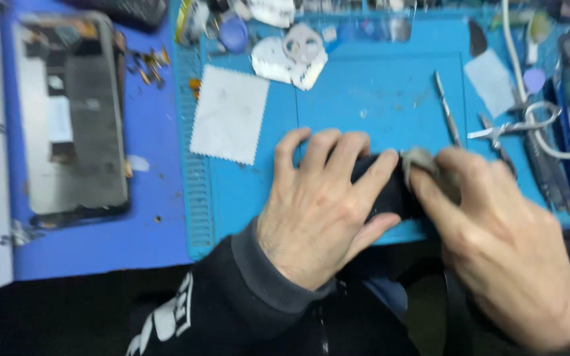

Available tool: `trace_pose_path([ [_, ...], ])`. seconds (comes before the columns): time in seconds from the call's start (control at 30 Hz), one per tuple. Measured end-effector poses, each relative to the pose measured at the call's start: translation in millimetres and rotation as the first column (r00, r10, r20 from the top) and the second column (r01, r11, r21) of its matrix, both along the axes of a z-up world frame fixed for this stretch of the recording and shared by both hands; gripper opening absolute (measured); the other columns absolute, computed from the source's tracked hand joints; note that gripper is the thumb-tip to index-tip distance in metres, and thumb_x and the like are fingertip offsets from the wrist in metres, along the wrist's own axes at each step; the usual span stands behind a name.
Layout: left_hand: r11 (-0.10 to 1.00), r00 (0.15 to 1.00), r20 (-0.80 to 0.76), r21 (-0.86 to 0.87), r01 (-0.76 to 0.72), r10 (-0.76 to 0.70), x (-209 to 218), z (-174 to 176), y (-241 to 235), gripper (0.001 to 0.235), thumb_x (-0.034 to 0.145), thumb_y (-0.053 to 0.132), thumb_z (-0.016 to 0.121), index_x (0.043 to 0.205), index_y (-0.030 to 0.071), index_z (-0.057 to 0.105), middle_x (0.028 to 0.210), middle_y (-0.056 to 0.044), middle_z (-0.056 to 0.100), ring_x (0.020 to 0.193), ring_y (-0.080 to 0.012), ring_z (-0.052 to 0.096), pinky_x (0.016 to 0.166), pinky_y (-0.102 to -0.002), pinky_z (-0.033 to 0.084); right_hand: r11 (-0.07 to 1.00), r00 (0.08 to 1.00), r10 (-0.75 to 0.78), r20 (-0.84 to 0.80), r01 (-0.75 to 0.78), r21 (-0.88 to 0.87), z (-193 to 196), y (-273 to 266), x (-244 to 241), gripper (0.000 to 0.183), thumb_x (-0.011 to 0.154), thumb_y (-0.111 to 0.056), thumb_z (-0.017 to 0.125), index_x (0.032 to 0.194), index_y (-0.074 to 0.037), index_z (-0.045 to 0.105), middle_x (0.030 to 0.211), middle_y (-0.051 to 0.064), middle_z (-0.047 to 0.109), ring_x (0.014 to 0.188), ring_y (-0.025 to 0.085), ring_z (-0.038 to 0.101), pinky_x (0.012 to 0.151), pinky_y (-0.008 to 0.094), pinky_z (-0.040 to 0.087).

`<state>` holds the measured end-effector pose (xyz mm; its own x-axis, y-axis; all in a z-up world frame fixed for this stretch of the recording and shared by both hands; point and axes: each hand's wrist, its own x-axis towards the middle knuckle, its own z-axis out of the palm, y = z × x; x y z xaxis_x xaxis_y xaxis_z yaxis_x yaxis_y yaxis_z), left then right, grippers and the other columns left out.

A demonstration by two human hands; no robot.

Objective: Cleaning a smartphone display panel using a cleaning cloth and liquid solution on a repair workbench.

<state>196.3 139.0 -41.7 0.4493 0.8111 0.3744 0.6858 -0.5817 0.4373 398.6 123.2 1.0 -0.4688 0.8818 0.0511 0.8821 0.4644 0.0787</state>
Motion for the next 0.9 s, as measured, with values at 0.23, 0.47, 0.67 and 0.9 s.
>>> trace_pose_path([
  [0.23,0.999,0.999,0.01,0.01,0.043,-0.043,-1.8,4.0,3.6,0.062,0.083,0.045,0.079,0.131,0.01,0.062,0.118,-0.011,0.054,0.119,-0.0314,0.049,0.107,-0.058,0.032,0.998,0.998,0.049,-0.026,-0.05,-0.042,-56.8,-1.8,42.3,0.069,0.072,-0.013,0.063,0.141,-0.016,0.063,0.134,0.001,0.057,0.109,0.02,0.065,0.071,0.027,0.056],
  [0.47,0.999,0.999,0.004,-0.012,0.037,-0.037,0.1,0.7,2.9,0.062,0.081,0.045,0.079,0.129,0.011,0.063,0.118,-0.011,0.056,0.118,-0.0313,0.049,0.106,-0.058,0.032,0.992,0.99,0.122,-0.074,-0.124,-0.023,-52.8,-0.7,40.9,0.066,0.076,-0.013,0.062,0.142,-0.011,0.059,0.13,0.003,0.056,0.109,0.019,0.065,0.073,0.027,0.058],
  [0.67,1.0,1.0,0.013,0.018,0.015,-0.015,-1.1,0.8,2.2,0.061,0.081,0.046,0.079,0.128,0.011,0.063,0.118,-0.01,0.057,0.118,-0.0307,0.05,0.106,-0.058,0.032,0.995,0.996,0.088,0.011,-0.088,0.037,-60.8,-6.9,43.3,0.065,0.078,-0.013,0.061,0.143,-0.009,0.059,0.131,0.004,0.057,0.104,0.021,0.064,0.076,0.029,0.059],
  [0.9,1.0,1.0,0.013,0.024,0.013,-0.013,0.3,0.4,1.2,0.061,0.081,0.046,0.079,0.129,0.012,0.063,0.117,-0.009,0.057,0.119,-0.0301,0.05,0.106,-0.057,0.033,0.995,0.997,0.047,0.055,-0.051,0.09,-37.2,4.1,25.0,0.064,0.076,-0.011,0.06,0.14,-0.012,0.06,0.126,0.001,0.057,0.101,0.021,0.065,0.074,0.027,0.057],
])
